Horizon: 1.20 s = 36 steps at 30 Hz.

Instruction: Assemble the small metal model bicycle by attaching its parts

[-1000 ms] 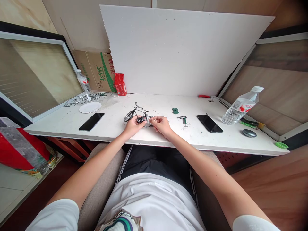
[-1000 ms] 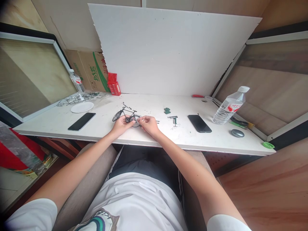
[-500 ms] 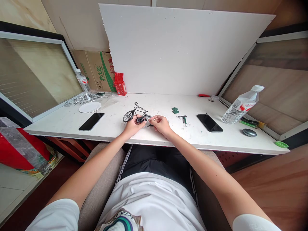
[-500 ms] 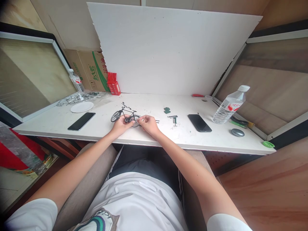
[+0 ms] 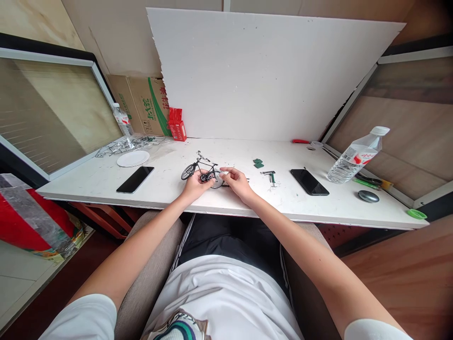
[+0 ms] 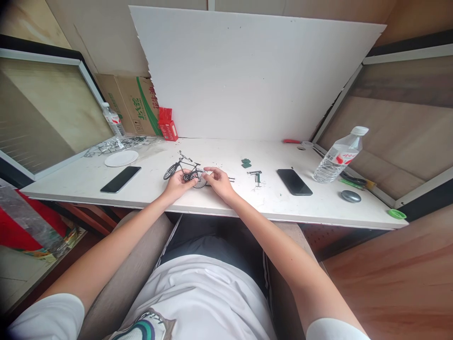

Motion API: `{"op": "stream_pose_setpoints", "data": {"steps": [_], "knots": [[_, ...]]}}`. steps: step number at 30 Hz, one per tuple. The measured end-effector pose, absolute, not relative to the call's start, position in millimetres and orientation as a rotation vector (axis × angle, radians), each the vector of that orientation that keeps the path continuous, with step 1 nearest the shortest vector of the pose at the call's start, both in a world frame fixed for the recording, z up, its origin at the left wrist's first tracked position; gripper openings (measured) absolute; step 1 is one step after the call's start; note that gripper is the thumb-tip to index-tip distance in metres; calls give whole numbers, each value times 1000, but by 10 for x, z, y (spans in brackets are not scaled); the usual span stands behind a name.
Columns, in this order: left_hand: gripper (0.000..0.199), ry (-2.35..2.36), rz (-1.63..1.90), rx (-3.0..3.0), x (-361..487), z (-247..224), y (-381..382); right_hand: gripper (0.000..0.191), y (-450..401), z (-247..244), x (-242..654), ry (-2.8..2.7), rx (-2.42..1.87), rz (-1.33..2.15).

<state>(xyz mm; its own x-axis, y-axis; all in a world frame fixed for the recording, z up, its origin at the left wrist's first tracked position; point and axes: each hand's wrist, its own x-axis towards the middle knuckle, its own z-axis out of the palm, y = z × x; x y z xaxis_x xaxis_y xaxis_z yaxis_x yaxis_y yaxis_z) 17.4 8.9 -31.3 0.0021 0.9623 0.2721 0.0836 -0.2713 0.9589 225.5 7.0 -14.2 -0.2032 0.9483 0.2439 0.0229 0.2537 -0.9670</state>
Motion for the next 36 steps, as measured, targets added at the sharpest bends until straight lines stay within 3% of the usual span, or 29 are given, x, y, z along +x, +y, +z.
{"op": "stream_pose_setpoints", "data": {"steps": [28,33,36], "knots": [[53,1057,1320,1483,179,-250,57,58,59,-88,2246,-1357,-874,1386],[57,1087,1311,1451,168,-261,74,65,103,-105,2270,-1375,-915,1262],[56,1106,1329,1436,163,-275,92,57,187,-63,2406,-1435,-943,994]]}}
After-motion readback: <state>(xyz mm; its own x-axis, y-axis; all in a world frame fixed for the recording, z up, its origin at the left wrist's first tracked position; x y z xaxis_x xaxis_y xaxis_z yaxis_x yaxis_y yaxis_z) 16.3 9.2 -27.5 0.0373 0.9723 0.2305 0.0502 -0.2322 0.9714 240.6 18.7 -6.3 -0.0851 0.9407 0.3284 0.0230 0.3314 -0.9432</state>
